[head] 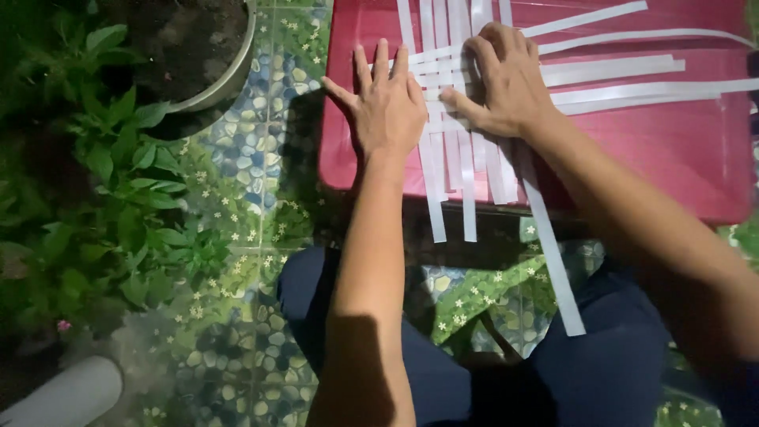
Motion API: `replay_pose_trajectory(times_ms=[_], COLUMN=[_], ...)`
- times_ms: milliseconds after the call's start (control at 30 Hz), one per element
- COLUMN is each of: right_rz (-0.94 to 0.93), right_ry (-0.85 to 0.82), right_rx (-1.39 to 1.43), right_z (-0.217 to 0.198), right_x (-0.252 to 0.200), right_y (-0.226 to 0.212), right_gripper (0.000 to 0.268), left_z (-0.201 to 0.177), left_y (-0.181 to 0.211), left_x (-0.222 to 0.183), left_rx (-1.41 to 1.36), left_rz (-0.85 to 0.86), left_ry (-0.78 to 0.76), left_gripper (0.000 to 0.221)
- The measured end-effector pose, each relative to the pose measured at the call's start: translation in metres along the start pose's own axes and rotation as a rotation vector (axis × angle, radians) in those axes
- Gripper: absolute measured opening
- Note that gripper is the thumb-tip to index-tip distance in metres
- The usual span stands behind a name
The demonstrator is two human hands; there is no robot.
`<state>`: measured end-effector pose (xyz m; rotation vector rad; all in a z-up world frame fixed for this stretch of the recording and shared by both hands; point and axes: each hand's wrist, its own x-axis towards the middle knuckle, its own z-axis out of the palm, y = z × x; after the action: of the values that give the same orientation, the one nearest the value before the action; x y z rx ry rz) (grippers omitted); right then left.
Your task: Weaving white plastic strips together on a red plastic stool to create a woven mat.
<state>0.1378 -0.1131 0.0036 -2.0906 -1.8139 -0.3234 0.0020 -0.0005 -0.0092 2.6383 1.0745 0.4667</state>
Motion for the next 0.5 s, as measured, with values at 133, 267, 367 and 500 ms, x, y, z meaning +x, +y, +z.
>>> replay_pose_trajectory(times_ms=[133, 267, 367, 500], right_rz=[0.031, 0.037, 0.038, 0.061], right_ry=[0.081, 0.104, 0.086, 0.052], right_rx=[-0.029, -0.056, -0.084, -0.1], right_z=[-0.0001, -0.0012, 0.0001, 0.0001], right_x=[0.0007, 0.0004, 0.0008, 0.0007], right_y=[-0.0063, -0.009, -0.0064, -0.0056], right_gripper=[0.063, 0.059, 0.061, 0.062], left_z=[-0.0004, -0.0012, -0.0027, -0.0028], left_y=[-0.0007, -0.0003, 0.0, 0.0], left_x=[0.0013, -0.0009, -0.0002, -0.0008], left_rx=[0.015, -0.003, -0.023, -0.023], left_rz=[-0.008, 0.007, 0.006, 0.01], left_ry=[-0.005, 0.012, 0.0, 0.016], left_gripper=[0.044, 0.043, 0.043, 0.042])
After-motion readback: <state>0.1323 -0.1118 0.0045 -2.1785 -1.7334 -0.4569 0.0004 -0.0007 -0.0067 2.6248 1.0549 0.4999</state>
